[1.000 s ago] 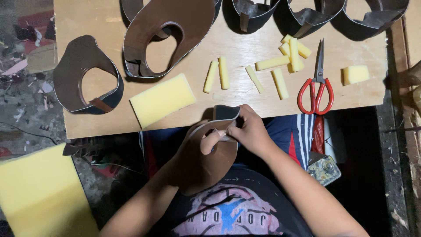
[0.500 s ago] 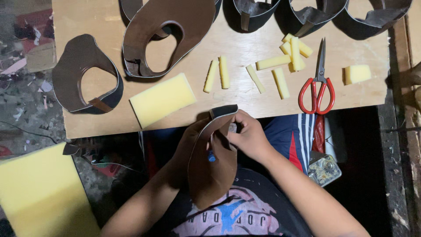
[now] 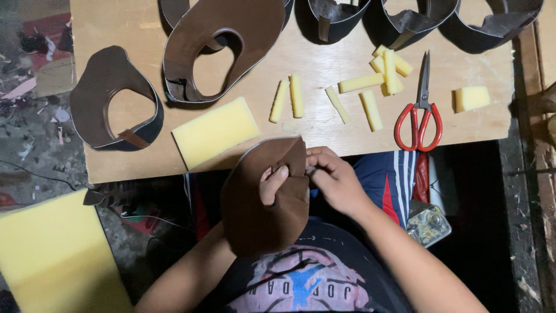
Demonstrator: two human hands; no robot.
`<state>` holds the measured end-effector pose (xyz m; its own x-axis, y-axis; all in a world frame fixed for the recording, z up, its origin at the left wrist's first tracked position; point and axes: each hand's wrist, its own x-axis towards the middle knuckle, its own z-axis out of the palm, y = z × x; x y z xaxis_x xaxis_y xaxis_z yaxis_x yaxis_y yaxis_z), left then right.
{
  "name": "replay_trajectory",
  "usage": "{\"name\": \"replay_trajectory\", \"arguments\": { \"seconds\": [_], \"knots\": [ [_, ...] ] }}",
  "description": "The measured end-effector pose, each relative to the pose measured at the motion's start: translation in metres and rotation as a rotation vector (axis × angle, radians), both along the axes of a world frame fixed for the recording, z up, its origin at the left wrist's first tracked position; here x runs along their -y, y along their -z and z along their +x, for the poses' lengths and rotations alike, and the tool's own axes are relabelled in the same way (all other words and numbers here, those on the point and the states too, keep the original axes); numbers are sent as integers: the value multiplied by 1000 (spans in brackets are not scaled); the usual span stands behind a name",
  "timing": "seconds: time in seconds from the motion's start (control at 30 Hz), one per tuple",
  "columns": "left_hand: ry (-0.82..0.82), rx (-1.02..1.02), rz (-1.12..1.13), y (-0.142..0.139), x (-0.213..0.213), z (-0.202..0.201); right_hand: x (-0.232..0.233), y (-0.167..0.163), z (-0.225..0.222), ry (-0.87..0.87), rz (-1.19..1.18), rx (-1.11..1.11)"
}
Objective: The person sits at a workbench assembling foam sandal slides, tucking and pressing yellow foam strips into the edges of brown leather strap uppers. They fold each upper over, press the foam in place along the strap, occasionally pick up scissors to trim a foam piece, and stack finished uppers on the bench.
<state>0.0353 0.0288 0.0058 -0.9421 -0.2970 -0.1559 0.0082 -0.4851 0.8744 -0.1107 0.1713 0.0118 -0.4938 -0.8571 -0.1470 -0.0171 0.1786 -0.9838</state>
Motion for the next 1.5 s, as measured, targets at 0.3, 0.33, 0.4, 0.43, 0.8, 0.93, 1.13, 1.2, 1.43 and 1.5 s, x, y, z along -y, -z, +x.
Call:
{"name": "replay_trajectory", "arguments": {
  "seconds": [0.3, 0.33, 0.4, 0.43, 0.8, 0.93, 1.13, 1.2, 1.43, 1.5],
  "knots": [
    [-20, 255, -188, -16, -4, -3, 1, -4, 9, 201, 93, -232],
    [-74, 154, -26, -13, -5, -4, 2, -2, 10, 224, 102, -225],
    [-112, -17, 150, -4, -8, -5, 3, 1, 12, 271, 122, -208],
    [-96, -89, 165, 2, -9, -6, 2, 1, 12, 250, 110, -196],
    [77, -36, 44, 23, -15, -3, 1, -3, 15, 10, 66, -77],
    [17, -5, -20, 4, -16, -5, 2, -1, 14, 64, 82, -114],
    [303, 36, -99, -20, -7, 22, 2, -1, 13, 85, 40, -310],
    [263, 67, -63, -14, -8, 23, 3, -3, 15, 210, 146, -366],
    [-28, 65, 276, 24, -18, -6, 5, -4, 13, 282, 361, -274],
    [-12, 102, 466, 21, -17, -5, 5, -4, 12, 271, 360, -264]
  ]
}}
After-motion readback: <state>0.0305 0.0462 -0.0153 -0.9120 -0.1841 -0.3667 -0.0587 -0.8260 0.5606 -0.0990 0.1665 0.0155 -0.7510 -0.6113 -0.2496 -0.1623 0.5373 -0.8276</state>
